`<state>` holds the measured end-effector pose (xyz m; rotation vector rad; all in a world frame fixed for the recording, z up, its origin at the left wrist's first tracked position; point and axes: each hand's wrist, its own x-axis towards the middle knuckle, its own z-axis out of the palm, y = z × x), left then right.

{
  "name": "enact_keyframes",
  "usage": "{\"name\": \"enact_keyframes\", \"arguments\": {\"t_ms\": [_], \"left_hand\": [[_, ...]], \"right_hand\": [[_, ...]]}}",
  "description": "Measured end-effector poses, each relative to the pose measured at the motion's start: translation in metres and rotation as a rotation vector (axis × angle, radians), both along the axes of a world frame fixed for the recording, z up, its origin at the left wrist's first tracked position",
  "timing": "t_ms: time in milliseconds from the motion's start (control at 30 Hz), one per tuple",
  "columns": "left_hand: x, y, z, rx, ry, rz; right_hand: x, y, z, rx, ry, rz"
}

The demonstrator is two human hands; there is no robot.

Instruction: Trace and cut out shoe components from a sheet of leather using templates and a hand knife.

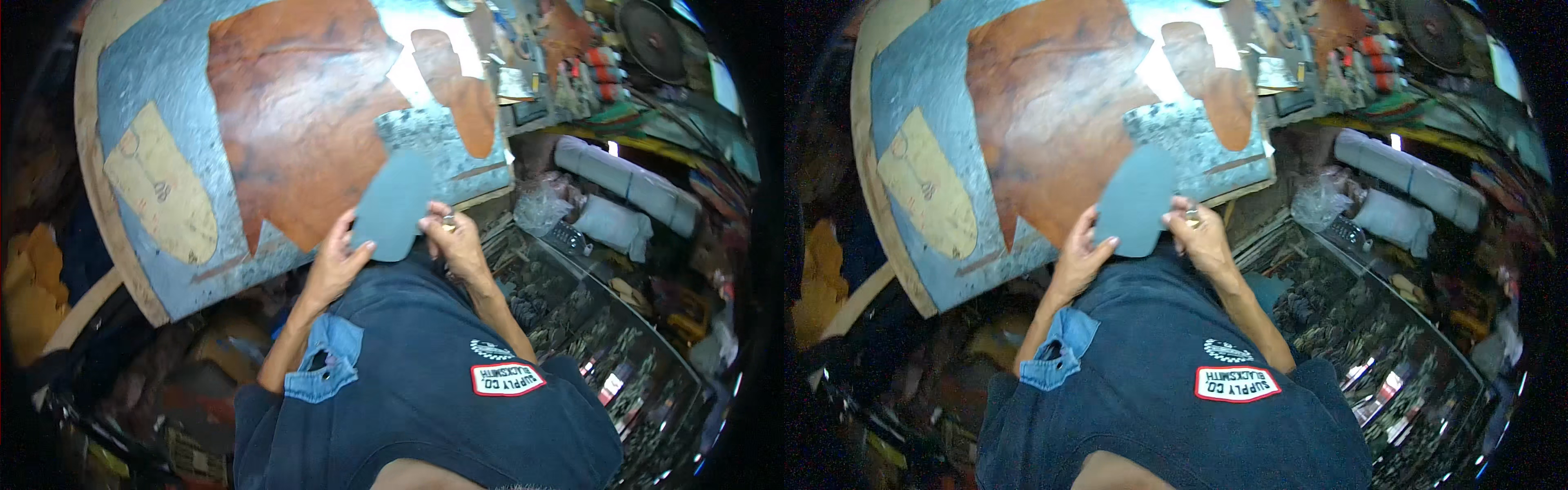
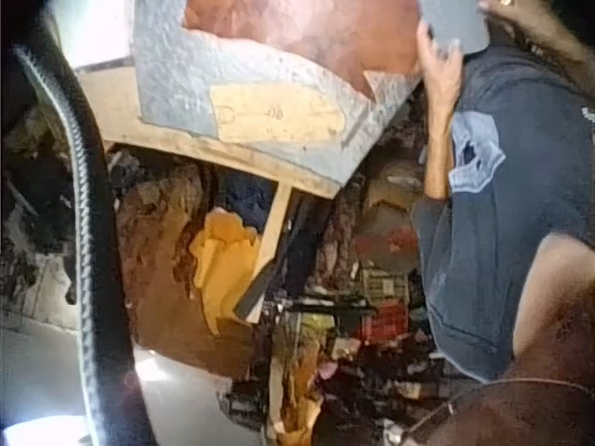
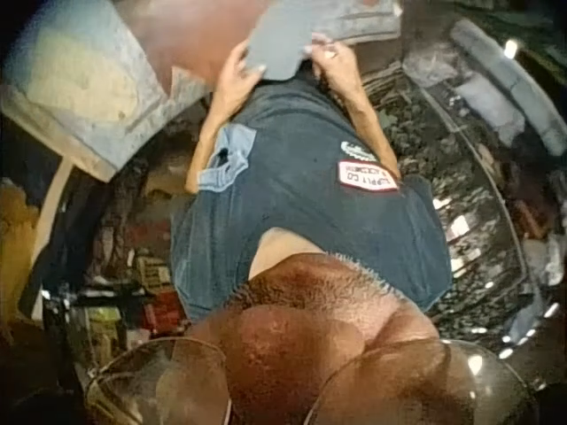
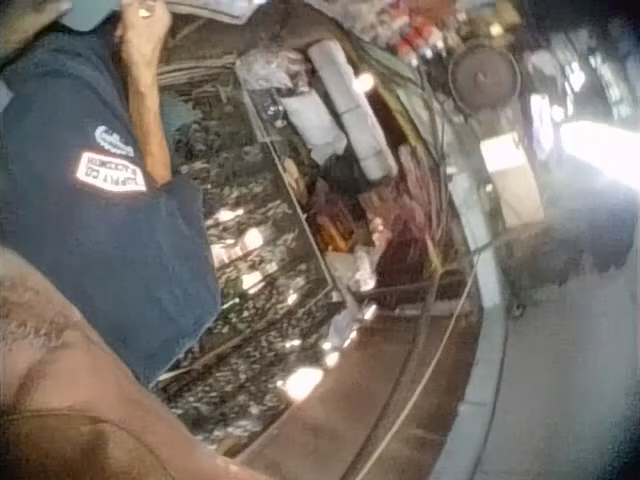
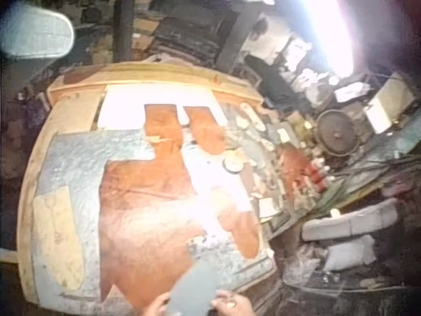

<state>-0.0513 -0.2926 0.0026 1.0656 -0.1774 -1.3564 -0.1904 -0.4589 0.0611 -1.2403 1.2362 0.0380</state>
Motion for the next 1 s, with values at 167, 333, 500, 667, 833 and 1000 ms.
{"name": "enact_keyframes", "arguments": {"t_ms": [167,333,500,667,833,1000], "left_hand": [[-0.002,-0.008,0.000,0.163,-0.452,-0.313],[0.057,-0.018,-0.024,0.219,-1.511,-0.108],[0.091,-0.047,-0.056,0.556,-1.754,-0.220],[0.021,-0.057,-0.051,0.108,-1.738,-0.525],[0.015,-0.039,-0.031,-0.065,-1.362,-0.546],[0.087,-0.003,-0.025,0.638,-1.678,0.026]], "right_hand": [[-0.007,-0.023,-0.010,-0.045,-0.109,-0.105],[-0.009,-0.073,0.013,-0.282,-0.082,-0.106],[0.009,-0.096,0.036,-0.371,-0.282,-0.042],[0.017,-0.103,0.046,-0.409,-0.375,-0.077],[0.011,-0.100,0.031,-0.297,-0.187,0.000],[-0.001,-0.084,-0.005,-0.112,-0.044,-0.044]]}}
